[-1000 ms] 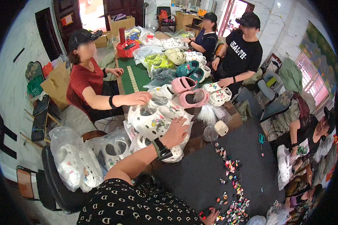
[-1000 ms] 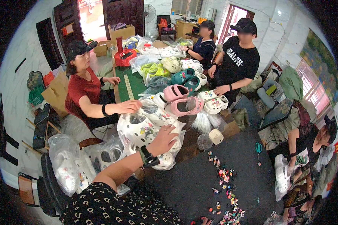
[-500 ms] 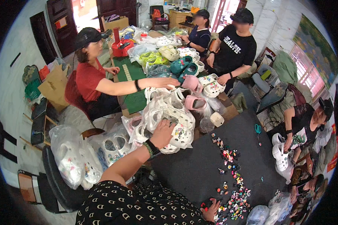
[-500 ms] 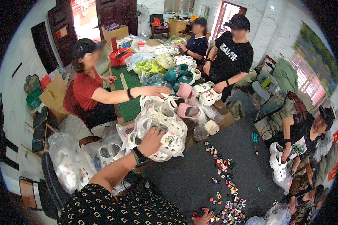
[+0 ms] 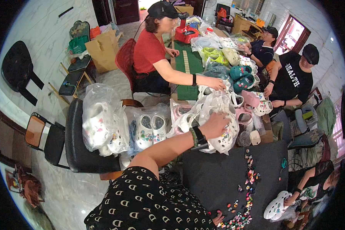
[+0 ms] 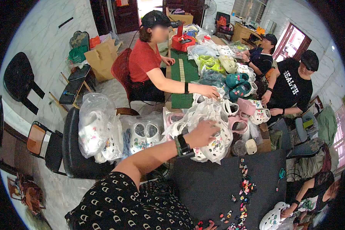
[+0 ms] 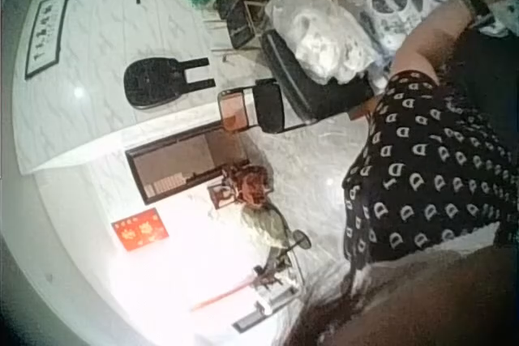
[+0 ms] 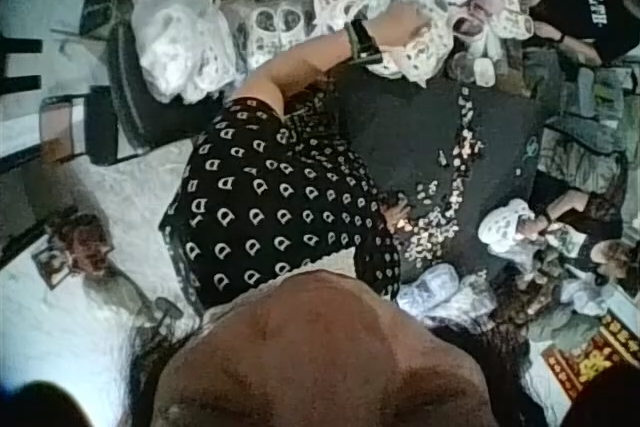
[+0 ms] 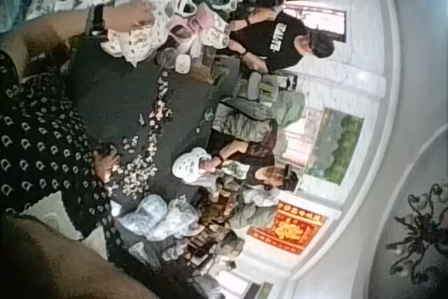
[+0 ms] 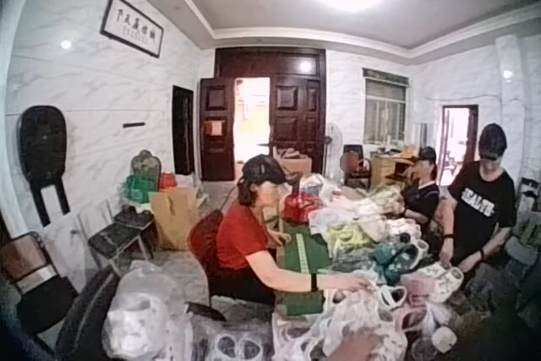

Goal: Decorating foam clogs with charms and packing them into plastic bags.

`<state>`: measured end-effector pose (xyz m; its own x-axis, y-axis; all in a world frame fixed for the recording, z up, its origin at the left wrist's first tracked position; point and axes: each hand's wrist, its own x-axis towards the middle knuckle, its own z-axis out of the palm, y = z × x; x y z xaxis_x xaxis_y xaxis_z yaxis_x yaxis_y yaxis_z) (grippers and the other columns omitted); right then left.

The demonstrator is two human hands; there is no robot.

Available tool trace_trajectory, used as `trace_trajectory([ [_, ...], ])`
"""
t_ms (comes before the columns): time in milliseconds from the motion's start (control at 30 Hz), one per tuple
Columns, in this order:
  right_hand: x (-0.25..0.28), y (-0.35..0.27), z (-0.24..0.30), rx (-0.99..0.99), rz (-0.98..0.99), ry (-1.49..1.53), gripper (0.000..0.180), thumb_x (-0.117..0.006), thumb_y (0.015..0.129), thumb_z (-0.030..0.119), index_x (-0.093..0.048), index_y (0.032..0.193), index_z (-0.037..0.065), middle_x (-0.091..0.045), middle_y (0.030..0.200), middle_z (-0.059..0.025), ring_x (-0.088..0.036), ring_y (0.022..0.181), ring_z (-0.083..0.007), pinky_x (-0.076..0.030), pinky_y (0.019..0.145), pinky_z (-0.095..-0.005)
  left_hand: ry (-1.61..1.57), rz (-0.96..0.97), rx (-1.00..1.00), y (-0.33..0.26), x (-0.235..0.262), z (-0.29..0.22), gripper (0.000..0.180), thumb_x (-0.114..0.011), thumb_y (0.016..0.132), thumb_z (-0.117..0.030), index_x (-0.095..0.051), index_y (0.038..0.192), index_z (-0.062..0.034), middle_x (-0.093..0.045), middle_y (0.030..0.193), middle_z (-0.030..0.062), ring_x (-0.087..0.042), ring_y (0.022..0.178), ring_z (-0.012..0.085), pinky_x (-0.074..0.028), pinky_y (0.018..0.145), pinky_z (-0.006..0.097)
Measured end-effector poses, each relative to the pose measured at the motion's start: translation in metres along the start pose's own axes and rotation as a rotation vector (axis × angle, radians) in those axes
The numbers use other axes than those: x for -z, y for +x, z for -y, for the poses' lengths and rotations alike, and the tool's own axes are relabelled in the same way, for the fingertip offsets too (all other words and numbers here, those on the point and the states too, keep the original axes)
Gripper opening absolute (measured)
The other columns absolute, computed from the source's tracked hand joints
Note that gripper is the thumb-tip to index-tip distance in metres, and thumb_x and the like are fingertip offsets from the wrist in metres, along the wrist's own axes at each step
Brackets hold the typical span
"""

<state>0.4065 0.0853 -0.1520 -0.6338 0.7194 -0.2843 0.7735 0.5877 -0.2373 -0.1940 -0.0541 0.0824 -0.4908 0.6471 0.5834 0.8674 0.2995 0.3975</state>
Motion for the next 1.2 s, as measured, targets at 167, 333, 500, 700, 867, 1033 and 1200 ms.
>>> trace_trajectory([
  [167,0.024,-0.003,0.049,-0.092,0.029,-0.011,0.111,-0.077,0.063,0.055,-0.021,0.148,0.012,-0.025,0.145,-0.03,-0.02,0.133,-0.0513,-0.03,0.105,-0.0589,0.233,-0.054,0.219,0.055,0.067,0.049,0.044,-0.071,0.072,-0.021,-0.058,0.111,-0.0042,-0.061,0.1,0.0178,-0.058,0.094,0.0353,-0.046,0.079,0.048],
  [333,0.047,-0.002,0.074,-0.305,0.231,0.027,0.106,-0.075,0.067,0.054,-0.018,0.149,0.019,-0.013,0.15,-0.0276,-0.013,0.136,-0.0507,-0.026,0.105,-0.0613,0.26,-0.047,0.226,0.061,0.086,0.064,0.042,-0.07,0.075,-0.023,-0.057,0.111,-0.0046,-0.062,0.098,0.0175,-0.058,0.093,0.0358,-0.046,0.075,0.048],
  [500,0.045,-0.005,0.078,-0.133,0.095,0.088,0.102,-0.075,0.071,0.044,-0.015,0.15,0.019,-0.008,0.15,-0.03,-0.011,0.134,-0.054,-0.024,0.105,-0.0632,0.208,0.371,0.275,0.036,0.03,0.044,0.062,-0.068,0.077,-0.03,-0.047,0.132,-0.0102,-0.045,0.132,0.0217,-0.043,0.123,0.0386,-0.036,0.094,0.063],
  [700,0.023,-0.008,0.06,-0.079,0.007,0.079,0.1,-0.073,0.072,0.047,-0.017,0.149,0.016,-0.012,0.148,-0.0307,-0.015,0.132,-0.0563,-0.027,0.103,-0.0643,0.216,0.41,0.242,0.046,0.014,0.036,0.068,-0.067,0.078,-0.032,-0.04,0.138,-0.0128,-0.044,0.135,0.0189,-0.038,0.128,0.0377,-0.036,0.096,0.058],
  [867,0.031,-0.008,0.064,-0.067,0.022,0.102,0.103,-0.072,0.069,0.056,-0.02,0.148,0.015,-0.011,0.148,-0.032,-0.016,0.131,-0.0568,-0.025,0.104,-0.0636,0.278,0.349,0.33,0.084,0.067,0.083,0.069,-0.067,0.077,-0.032,-0.041,0.135,-0.0068,-0.056,0.12,0.0186,-0.05,0.115,0.0359,-0.041,0.091,0.053],
  [1033,0.041,-0.004,0.073,-0.058,0.022,0.137,0.108,-0.07,0.066,0.063,-0.02,0.148,0.014,-0.012,0.147,-0.035,-0.019,0.13,-0.0572,-0.025,0.104,-0.0633,0.263,0.167,0.652,0.116,0.109,0.218,0.059,-0.066,0.078,-0.034,-0.051,0.12,0.0041,-0.062,0.106,0.0273,-0.06,0.101,0.0383,-0.05,0.084,0.041],
  [1200,0.036,0.012,0.077,0.044,0.009,0.164,0.108,-0.069,0.067,0.064,-0.022,0.147,0.011,-0.017,0.144,-0.0365,-0.02,0.129,-0.0571,-0.025,0.104,-0.0626,0.173,0.204,0.531,0.051,0.165,0.338,0.048,-0.062,0.084,-0.025,-0.051,0.117,0.0089,-0.06,0.116,0.0235,-0.06,0.103,0.0231,-0.049,0.086,0.038],
])
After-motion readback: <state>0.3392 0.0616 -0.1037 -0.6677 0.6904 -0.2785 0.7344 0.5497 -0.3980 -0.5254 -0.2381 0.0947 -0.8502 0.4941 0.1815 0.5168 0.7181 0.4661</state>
